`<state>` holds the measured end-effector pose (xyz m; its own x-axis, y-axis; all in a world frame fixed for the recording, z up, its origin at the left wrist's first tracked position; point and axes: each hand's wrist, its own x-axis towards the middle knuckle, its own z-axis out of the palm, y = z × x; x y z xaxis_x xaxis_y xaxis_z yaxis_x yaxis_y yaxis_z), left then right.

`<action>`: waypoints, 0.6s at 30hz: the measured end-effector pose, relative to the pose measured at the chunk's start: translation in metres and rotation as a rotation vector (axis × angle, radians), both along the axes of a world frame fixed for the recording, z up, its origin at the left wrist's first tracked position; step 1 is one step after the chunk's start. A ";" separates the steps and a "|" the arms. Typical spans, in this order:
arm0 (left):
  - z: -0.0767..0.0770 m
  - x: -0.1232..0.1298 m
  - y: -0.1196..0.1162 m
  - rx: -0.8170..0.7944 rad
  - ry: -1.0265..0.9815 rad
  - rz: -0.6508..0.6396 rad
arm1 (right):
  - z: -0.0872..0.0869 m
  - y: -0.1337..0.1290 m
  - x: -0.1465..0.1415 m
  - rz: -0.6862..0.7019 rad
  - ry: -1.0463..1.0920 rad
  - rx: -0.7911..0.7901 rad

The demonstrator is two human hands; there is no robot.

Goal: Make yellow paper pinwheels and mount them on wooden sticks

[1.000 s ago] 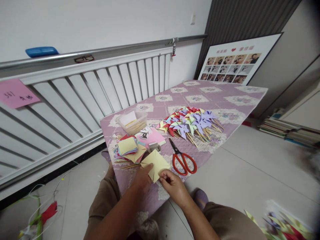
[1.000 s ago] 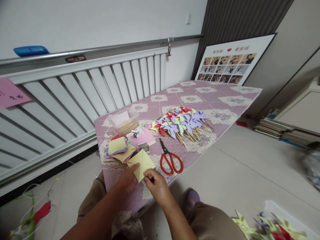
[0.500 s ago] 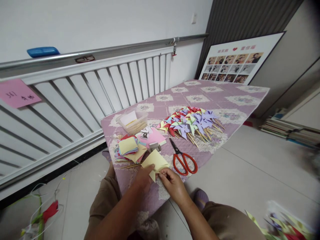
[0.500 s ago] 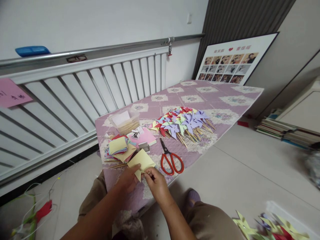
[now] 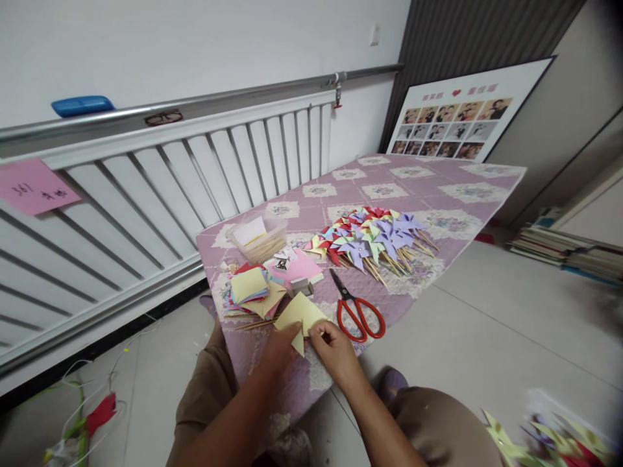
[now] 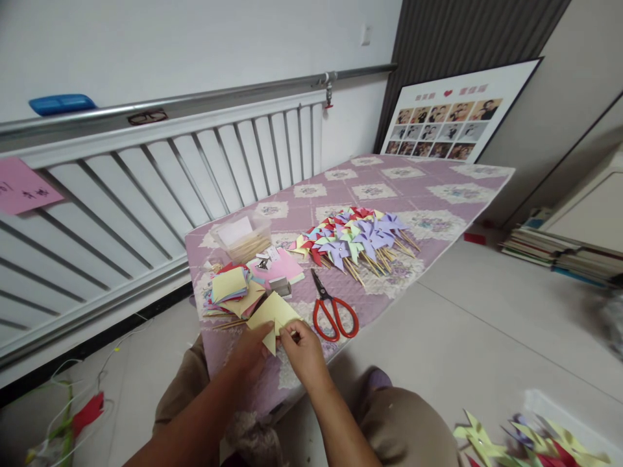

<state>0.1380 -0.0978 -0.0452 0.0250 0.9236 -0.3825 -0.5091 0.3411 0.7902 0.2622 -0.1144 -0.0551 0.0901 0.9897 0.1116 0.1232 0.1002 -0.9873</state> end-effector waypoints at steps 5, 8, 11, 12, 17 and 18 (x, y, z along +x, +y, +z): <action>0.000 0.001 -0.001 0.036 -0.040 -0.009 | -0.007 0.002 0.000 -0.020 -0.075 0.009; 0.002 0.002 -0.001 0.035 -0.034 -0.009 | -0.009 0.002 0.000 -0.010 -0.081 0.000; 0.005 0.003 -0.002 0.027 -0.034 -0.013 | -0.010 0.002 -0.001 -0.010 -0.090 -0.008; 0.006 0.003 -0.003 0.019 -0.027 -0.009 | -0.010 0.002 -0.001 -0.013 -0.097 -0.011; 0.004 0.002 -0.003 0.008 0.010 -0.008 | -0.010 0.002 0.000 -0.016 -0.116 -0.018; 0.003 0.002 -0.003 0.006 0.017 -0.009 | -0.009 0.002 0.000 -0.015 -0.113 -0.018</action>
